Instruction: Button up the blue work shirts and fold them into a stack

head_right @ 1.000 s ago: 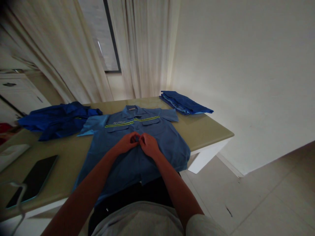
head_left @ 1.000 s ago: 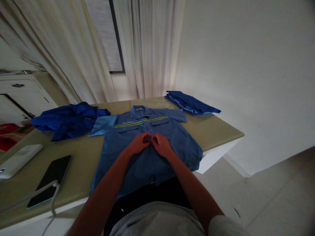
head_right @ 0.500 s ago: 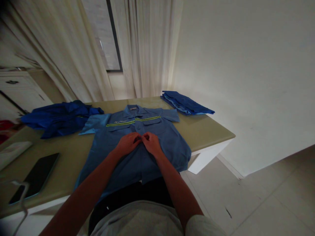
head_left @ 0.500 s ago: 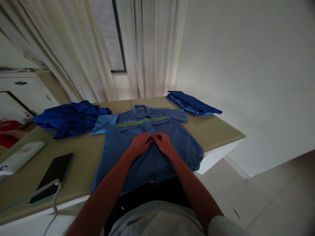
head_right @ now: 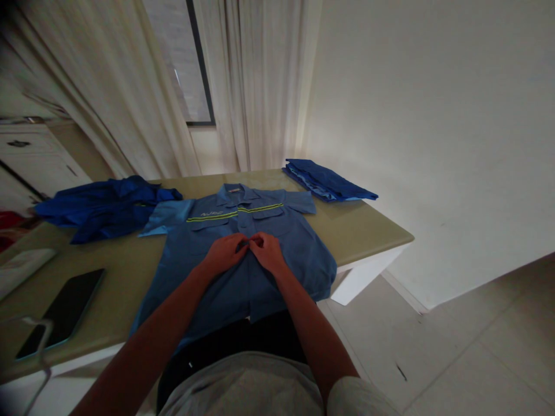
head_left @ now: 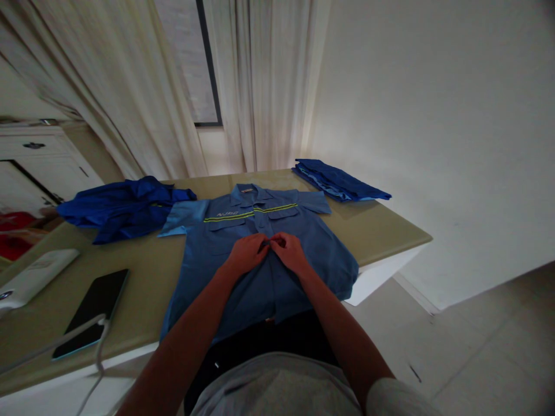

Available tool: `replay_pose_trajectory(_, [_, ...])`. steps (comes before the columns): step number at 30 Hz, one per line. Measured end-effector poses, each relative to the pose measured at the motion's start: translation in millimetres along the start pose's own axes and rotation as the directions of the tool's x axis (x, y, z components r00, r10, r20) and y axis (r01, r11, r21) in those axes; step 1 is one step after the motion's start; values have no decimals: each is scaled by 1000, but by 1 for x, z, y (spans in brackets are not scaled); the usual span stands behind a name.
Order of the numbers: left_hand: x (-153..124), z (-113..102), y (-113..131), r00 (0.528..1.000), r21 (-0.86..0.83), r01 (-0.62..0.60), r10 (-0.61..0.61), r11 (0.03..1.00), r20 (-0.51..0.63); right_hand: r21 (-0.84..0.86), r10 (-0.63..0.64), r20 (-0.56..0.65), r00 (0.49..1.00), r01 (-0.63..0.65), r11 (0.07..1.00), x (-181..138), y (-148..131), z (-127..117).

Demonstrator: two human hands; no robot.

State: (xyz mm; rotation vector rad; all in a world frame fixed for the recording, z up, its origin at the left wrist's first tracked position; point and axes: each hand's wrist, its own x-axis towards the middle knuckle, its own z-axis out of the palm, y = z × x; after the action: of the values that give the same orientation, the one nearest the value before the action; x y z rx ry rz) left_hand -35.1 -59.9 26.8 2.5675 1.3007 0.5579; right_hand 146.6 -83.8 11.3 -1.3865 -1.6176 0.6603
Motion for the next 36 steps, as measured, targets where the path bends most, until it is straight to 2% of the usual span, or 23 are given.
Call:
replay_pose_trajectory(4, [1,1,0,1000,3,-12,12,1000,-6,-16,23,-42,999,-24,1000,1,-1,0])
replay_pose_trajectory(9, [1,1,-2,999,-31,-17,16,999,-32,-15,21,-25,999,-22,1000,-1,-3,-1])
replay_pose_trajectory(15, [4,-1,-7,995,-239,-97,94,966,-25,-2,29,-44,999,-29,1000,-3,-2,-1])
replay_pose_trajectory(19, [6,-1,-7,999,-354,-41,43,934,-3,-40,15,-29,999,-16,999,-3,-2,0])
replay_pose_trajectory(21, [6,1,-7,997,-290,8,-30,957,-74,-42,-2,-22,1000,1,999,-3,-2,1])
replay_pose_trajectory(24, [4,7,-10,973,-69,115,-126,991,-194,0,-16,-45,999,16,1000,-2,-3,0])
replay_pose_trajectory(25, [3,10,-11,973,-6,144,-143,990,-182,13,-19,-63,998,20,1000,-2,-4,0])
replay_pose_trajectory(27, [3,15,-15,981,80,177,-170,981,-88,22,-30,-91,995,32,999,-4,-6,-3])
replay_pose_trajectory(30, [9,18,-19,977,184,205,-213,961,28,-46,-83,-46,995,81,996,-17,-13,-9])
replay_pose_trajectory(33, [24,15,-24,965,254,228,-254,940,72,-233,-139,52,989,147,961,-41,-25,-11])
replay_pose_trajectory(36, [40,11,-31,956,271,241,-276,932,99,-455,-121,116,986,161,876,-63,-35,-10])
